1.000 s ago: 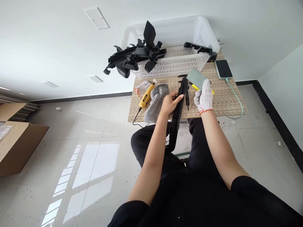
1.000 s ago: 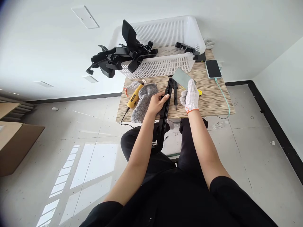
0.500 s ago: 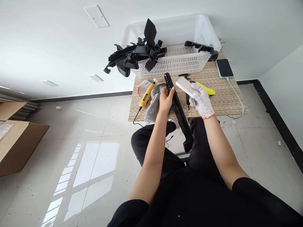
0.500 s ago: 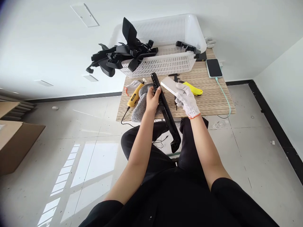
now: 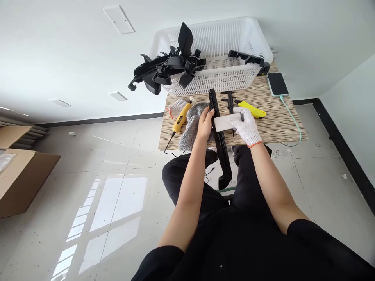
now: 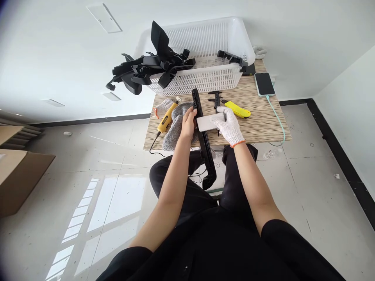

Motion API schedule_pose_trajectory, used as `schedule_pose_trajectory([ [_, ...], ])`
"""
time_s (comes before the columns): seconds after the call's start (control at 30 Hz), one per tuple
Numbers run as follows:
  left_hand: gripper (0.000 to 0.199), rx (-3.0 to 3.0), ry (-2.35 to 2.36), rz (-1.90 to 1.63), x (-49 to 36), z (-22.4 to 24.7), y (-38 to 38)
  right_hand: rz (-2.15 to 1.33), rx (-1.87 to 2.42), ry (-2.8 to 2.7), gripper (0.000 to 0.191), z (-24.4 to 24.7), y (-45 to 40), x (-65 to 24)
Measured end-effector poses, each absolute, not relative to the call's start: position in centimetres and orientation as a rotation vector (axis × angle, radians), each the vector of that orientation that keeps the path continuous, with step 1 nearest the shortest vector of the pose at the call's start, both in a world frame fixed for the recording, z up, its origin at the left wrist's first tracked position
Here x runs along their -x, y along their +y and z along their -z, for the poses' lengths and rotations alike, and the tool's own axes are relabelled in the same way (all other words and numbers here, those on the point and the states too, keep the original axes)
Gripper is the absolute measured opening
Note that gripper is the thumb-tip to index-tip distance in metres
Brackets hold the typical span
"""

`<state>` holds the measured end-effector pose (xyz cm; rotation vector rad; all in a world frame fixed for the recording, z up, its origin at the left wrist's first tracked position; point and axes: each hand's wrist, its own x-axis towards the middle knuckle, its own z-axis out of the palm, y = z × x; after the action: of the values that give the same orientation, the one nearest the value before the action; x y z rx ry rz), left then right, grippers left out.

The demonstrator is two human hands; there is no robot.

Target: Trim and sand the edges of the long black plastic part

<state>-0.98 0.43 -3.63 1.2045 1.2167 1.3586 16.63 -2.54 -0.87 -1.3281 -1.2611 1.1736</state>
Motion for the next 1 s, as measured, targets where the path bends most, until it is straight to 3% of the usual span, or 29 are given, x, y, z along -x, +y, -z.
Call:
schedule_pose_trajectory([
  [0.57,0.024,-1.217,1.139,-1.373,1.35,4.3,0.69,-1.248,1.323,-1.415,0.044,0.95,-2.38,-16.91],
  [1.0,0.023,-1.193,1.189,-1.351,1.39,4.35,0.72,-1.033,1.223,-1.425,0.052,1.82,-1.89,-17.11],
])
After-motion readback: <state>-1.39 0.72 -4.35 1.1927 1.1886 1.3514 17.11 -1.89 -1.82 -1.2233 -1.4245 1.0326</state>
